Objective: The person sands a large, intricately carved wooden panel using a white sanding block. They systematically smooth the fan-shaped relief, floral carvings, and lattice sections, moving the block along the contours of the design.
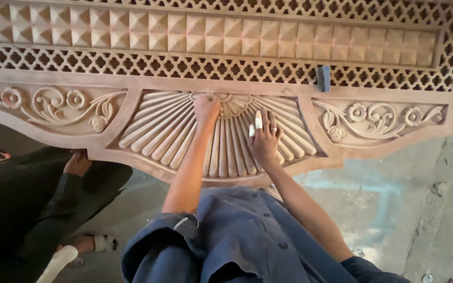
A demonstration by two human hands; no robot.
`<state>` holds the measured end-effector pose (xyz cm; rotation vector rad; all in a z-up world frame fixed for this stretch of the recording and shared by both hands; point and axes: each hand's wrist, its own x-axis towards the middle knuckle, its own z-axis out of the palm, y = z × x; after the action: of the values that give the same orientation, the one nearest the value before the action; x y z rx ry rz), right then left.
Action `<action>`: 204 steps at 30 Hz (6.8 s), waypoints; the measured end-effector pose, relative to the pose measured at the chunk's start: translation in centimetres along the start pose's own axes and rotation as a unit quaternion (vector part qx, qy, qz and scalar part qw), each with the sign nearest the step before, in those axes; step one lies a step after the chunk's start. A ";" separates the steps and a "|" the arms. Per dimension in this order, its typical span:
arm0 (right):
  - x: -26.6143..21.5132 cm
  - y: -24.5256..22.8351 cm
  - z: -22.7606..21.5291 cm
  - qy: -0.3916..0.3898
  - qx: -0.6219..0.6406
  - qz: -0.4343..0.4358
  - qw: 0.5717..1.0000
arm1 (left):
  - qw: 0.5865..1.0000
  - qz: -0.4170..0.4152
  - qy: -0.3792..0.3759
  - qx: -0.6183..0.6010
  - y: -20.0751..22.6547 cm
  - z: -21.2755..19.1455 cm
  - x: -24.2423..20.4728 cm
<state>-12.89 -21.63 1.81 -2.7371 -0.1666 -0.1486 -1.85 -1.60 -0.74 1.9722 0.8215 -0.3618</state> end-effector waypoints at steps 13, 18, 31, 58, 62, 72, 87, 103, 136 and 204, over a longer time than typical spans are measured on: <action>0.2 0.4 -0.2 -0.006 0.018 0.002 1.000 | 0.953 0.101 0.085 0.272 4.5 -1.6 -1.5; 0.1 0.3 -0.2 -0.004 0.025 0.000 1.000 | 0.966 0.055 0.082 0.240 3.3 -0.5 -0.6; 0.4 0.0 -0.6 -0.021 0.010 -0.006 1.000 | 0.992 -0.001 0.013 0.126 2.7 2.4 0.5; 0.2 -0.6 -0.4 -0.016 -0.024 0.010 1.000 | 0.796 0.414 -0.158 0.413 2.8 -1.4 1.6; 0.4 -0.6 -0.4 -0.015 -0.021 0.009 1.000 | 0.783 0.443 -0.156 0.409 3.0 -3.0 2.0; 0.6 -1.4 -0.4 -0.011 -0.030 0.014 0.999 | 0.783 0.467 -0.210 0.354 4.3 -2.9 3.5; 0.8 -1.5 -1.1 -0.036 -0.032 0.029 0.998 | 0.787 0.473 -0.251 0.308 1.7 -0.7 -0.5; 0.6 -1.3 -0.5 -0.006 -0.021 0.018 1.000 | 0.803 0.437 -0.243 0.325 1.6 0.6 -0.3; 0.0 -1.0 -0.6 -0.018 -0.017 0.038 0.999 | 0.839 0.319 -0.313 0.312 2.8 3.1 0.5; 0.2 -0.6 -0.5 -0.035 -0.018 0.034 0.999 | 0.870 0.283 -0.162 0.369 -1.8 -7.7 0.7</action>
<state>-12.85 -21.28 2.48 -2.7810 -0.0906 -0.0376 -3.11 5.88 1.72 2.6279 -0.1862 -0.6964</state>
